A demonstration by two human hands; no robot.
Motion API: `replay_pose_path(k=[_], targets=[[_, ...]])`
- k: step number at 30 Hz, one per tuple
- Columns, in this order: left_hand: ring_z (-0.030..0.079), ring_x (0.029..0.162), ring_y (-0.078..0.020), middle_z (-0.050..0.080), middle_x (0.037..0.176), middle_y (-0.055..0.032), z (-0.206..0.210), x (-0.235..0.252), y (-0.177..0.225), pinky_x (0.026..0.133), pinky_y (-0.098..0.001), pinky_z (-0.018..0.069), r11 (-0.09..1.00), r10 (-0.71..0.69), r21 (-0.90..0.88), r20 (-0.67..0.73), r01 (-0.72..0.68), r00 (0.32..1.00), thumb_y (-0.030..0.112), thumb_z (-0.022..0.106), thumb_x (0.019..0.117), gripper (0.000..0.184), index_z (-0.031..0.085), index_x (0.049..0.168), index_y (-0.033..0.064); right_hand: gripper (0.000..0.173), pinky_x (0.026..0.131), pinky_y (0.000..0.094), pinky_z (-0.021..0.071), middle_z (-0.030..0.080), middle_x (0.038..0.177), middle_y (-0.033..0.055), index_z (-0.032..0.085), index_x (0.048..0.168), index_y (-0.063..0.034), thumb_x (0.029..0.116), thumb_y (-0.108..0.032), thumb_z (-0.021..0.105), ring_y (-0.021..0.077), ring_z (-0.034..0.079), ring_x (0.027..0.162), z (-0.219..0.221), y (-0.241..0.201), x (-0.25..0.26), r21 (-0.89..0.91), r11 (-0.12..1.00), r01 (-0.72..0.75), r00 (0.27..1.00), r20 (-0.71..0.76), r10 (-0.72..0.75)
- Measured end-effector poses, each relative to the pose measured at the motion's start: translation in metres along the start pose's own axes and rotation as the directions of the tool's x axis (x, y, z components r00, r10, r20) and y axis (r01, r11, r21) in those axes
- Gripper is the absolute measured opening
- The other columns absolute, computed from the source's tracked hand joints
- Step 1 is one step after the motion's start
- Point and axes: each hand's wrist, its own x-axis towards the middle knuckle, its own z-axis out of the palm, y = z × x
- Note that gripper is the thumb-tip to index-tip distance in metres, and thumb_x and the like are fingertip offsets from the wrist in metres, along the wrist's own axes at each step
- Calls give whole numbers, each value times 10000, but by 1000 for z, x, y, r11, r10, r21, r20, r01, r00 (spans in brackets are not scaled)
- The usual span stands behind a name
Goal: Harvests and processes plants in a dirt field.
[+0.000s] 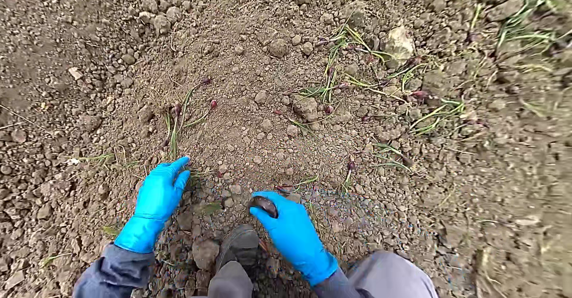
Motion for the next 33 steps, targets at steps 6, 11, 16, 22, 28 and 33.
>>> replay_pose_path(k=[6,11,16,22,28,33], targets=[[747,914,-248,769,1007,-66,-9,13,2,855,-582,588,982,-138,-149,-156,115,978,259,713,997,156,745,1089,138,381,766,266,652,749,1106,-82,692,1319,-184,945,-200,762,59,724,934,-122,-54,-61,241,845,477,879,-107,-465],[721,786,-111,766,918,28,-20,-6,30,750,-383,623,916,-84,-393,20,85,996,127,784,928,148,752,1059,189,255,753,241,638,767,1061,-15,731,1150,-110,900,-123,778,87,731,878,-126,-43,-59,207,780,590,773,-425,-472],[691,903,-49,725,1004,102,20,-23,87,795,-340,616,949,298,-158,168,-272,940,213,772,903,114,811,978,289,387,927,534,546,738,1091,54,682,1305,-252,1003,-485,621,241,697,1058,17,32,19,-76,982,-173,977,113,181],[644,1137,-390,679,1205,-193,116,-44,134,937,-563,522,841,354,110,629,-530,693,105,542,1004,227,722,1130,49,310,901,261,618,763,1144,13,715,1238,-51,962,-189,732,61,723,1037,-66,2,-80,202,947,248,955,-216,-204],[685,1075,-362,716,1178,-128,42,-20,70,854,-558,566,914,317,293,-89,-279,944,180,698,939,250,769,1179,171,335,966,303,596,741,1218,68,684,1284,-10,973,-131,712,108,713,1097,-76,16,-103,254,956,145,961,-267,-75],[736,905,-188,762,1033,8,3,18,50,803,-534,601,990,137,41,-28,-136,990,235,737,974,87,774,1050,216,395,966,417,565,760,1125,10,699,1288,-176,961,-396,702,127,714,1062,-3,106,-43,164,968,-188,977,-68,202]])
